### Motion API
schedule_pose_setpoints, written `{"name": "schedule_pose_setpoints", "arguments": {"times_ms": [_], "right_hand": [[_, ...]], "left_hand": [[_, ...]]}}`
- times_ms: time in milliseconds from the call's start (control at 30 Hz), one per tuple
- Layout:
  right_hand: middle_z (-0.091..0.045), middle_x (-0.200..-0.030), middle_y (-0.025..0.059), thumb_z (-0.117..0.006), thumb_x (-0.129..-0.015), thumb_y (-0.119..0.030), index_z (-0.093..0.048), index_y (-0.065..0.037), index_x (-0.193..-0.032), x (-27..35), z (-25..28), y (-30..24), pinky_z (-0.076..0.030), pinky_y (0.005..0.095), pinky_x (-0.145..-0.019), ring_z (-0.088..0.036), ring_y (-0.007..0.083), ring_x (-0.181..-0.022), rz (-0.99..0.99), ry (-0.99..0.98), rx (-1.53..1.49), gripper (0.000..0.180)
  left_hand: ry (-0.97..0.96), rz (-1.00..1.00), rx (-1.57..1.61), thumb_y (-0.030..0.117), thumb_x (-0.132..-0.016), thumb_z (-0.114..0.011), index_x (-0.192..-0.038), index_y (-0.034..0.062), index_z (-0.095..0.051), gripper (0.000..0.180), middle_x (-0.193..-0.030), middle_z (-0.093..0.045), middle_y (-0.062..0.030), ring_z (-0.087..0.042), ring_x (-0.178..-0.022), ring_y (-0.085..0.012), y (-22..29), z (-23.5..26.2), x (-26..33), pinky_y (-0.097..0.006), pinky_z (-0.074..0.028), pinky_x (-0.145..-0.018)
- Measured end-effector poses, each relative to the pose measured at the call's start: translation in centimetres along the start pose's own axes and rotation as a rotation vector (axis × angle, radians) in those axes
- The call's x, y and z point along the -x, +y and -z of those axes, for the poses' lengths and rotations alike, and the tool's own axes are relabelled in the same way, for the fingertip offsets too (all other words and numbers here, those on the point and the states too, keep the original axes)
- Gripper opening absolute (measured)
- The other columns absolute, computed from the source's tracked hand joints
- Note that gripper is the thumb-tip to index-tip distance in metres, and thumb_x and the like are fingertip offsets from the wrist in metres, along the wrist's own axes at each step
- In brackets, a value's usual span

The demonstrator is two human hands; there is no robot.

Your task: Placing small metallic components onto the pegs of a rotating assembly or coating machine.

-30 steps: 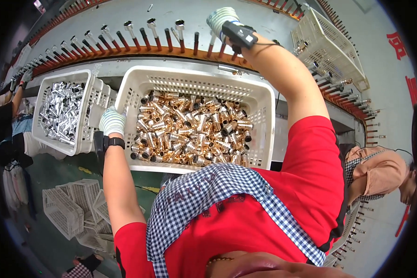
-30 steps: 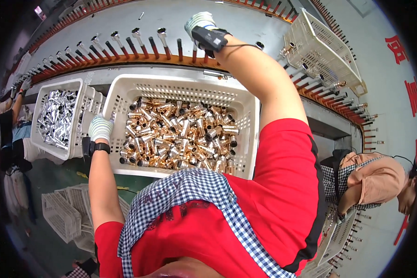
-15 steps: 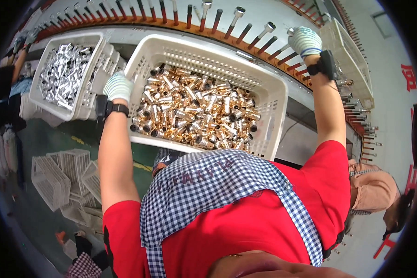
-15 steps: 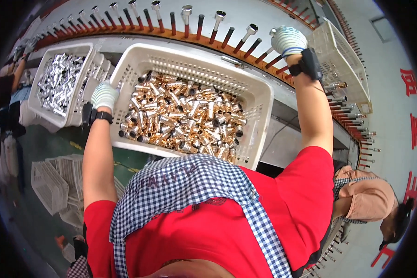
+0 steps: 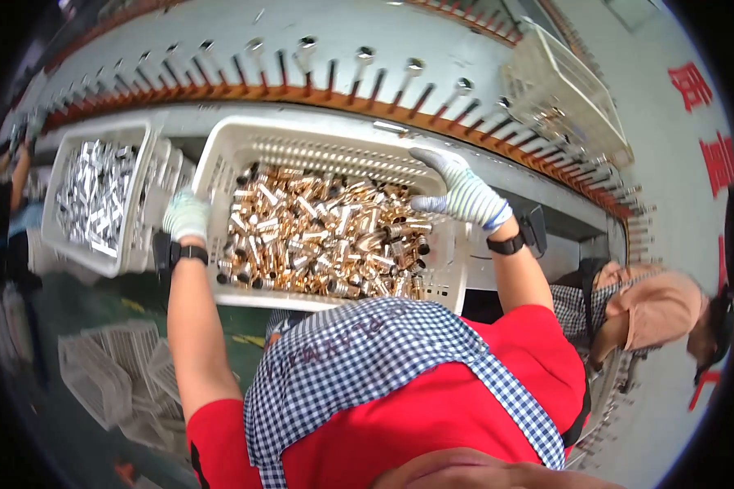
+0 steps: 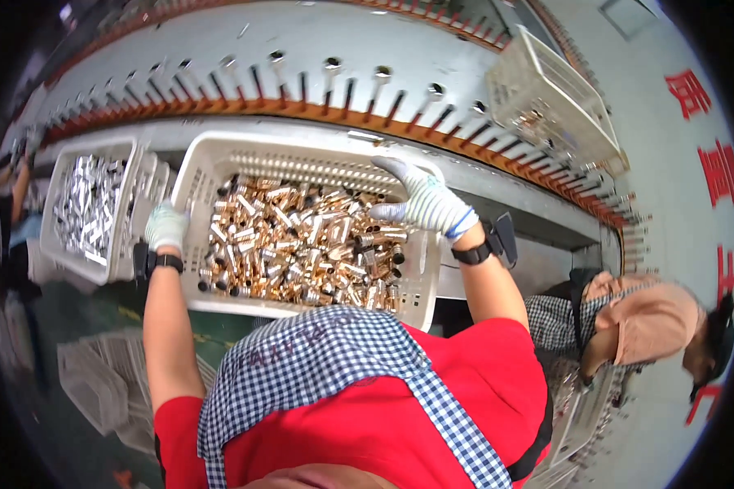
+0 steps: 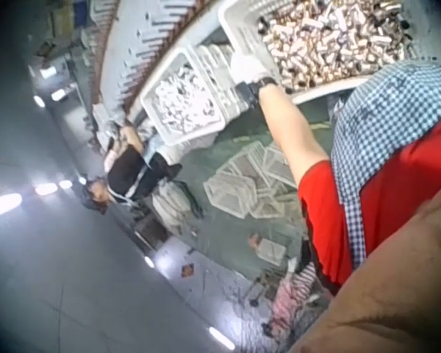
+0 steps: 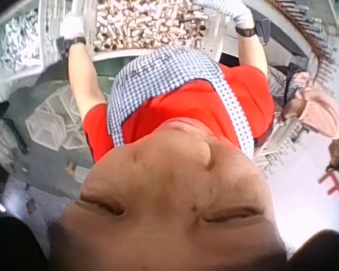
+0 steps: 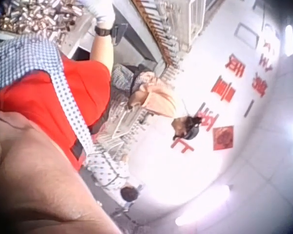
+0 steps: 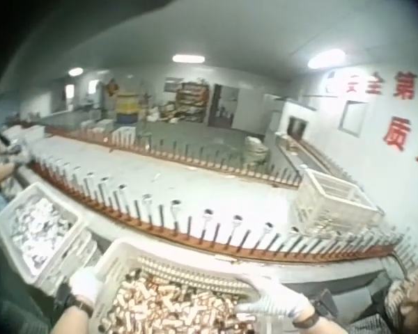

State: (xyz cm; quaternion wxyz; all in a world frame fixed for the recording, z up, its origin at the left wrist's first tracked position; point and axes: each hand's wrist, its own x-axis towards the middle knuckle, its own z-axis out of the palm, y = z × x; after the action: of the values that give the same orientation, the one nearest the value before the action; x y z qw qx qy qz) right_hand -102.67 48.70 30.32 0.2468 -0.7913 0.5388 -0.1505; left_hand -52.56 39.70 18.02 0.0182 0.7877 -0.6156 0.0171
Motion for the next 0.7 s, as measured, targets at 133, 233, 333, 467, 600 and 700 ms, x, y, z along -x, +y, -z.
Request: {"name": "schedule_pose_setpoints", "arguments": {"times_ms": [133,233,333,467,600,700], "right_hand": [[-0.044,-0.147,0.0252,-0.074,-0.082,-0.042,-0.037,-0.004,-0.149,7.4,-4.0,2.8,-0.035,0.0459,-0.114,-0.042,0.0391,-0.137,-0.404,0.48,0.202,0.085],[-0.045,-0.144,0.0299,-0.07,-0.083,-0.035,-0.024,-0.005,-0.154,14.1,-8.5,2.9,-0.04,0.0434,-0.111,-0.05,0.0456,-0.128,-0.745,0.436,-0.138,0.09],[-0.061,-0.119,0.0352,-0.06,-0.085,-0.023,-0.036,-0.003,-0.148,15.9,-11.8,2.8,-0.048,0.0429,-0.1,-0.061,0.0454,-0.112,-0.703,0.414,-0.518,0.071],[-0.068,-0.094,0.0291,-0.056,-0.083,-0.015,-0.046,-0.001,-0.14,16.8,-8.1,1.2,-0.053,0.0442,-0.079,-0.068,0.0404,-0.086,-0.878,0.451,-0.764,0.059],[-0.068,-0.087,0.0233,-0.053,-0.083,-0.011,-0.037,-0.005,-0.15,17.2,-9.3,1.2,-0.055,0.0413,-0.067,-0.067,0.0317,-0.072,-0.725,0.448,-0.743,0.069],[-0.068,-0.082,0.0233,-0.054,-0.084,-0.015,-0.039,-0.001,-0.147,18.0,-6.5,-0.1,-0.055,0.0412,-0.064,-0.068,0.0322,-0.069,-0.701,0.425,-0.616,0.066]], "left_hand": [[-0.044,-0.027,-0.04,0.047,-0.082,-0.067,-0.105,0.0075,-0.071,0.045,-0.108,-0.071,-0.0217,-0.068,-0.101,-0.0389,2.1,2.0,-0.7,-0.048,-0.055,-0.085],[-0.119,-0.05,-0.066,0.044,-0.079,-0.068,-0.102,0.004,-0.072,0.046,-0.11,-0.069,-0.0245,-0.066,-0.105,-0.0409,2.7,1.6,-2.3,-0.047,-0.054,-0.089],[-0.124,-0.329,-0.087,0.043,-0.08,-0.069,-0.101,-0.0001,-0.071,0.048,-0.103,-0.07,-0.0251,-0.068,-0.095,-0.0423,1.6,-0.2,-4.1,-0.049,-0.055,-0.083],[-0.515,-0.092,0.626,0.031,-0.085,-0.073,-0.089,0.0018,-0.069,0.03,-0.062,-0.06,-0.0028,-0.057,-0.052,-0.0161,7.2,2.9,-2.2,-0.036,-0.046,-0.05],[-0.822,0.22,0.834,0.03,-0.093,-0.066,-0.077,0.0161,-0.058,0.023,-0.059,-0.052,-0.0035,-0.051,-0.048,-0.0222,2.2,1.8,-4.8,-0.036,-0.042,-0.044],[-0.863,0.193,0.749,0.029,-0.093,-0.066,-0.08,0.0148,-0.06,0.02,-0.06,-0.054,-0.0031,-0.052,-0.049,-0.021,3.5,3.8,-4.9,-0.035,-0.042,-0.045]]}}
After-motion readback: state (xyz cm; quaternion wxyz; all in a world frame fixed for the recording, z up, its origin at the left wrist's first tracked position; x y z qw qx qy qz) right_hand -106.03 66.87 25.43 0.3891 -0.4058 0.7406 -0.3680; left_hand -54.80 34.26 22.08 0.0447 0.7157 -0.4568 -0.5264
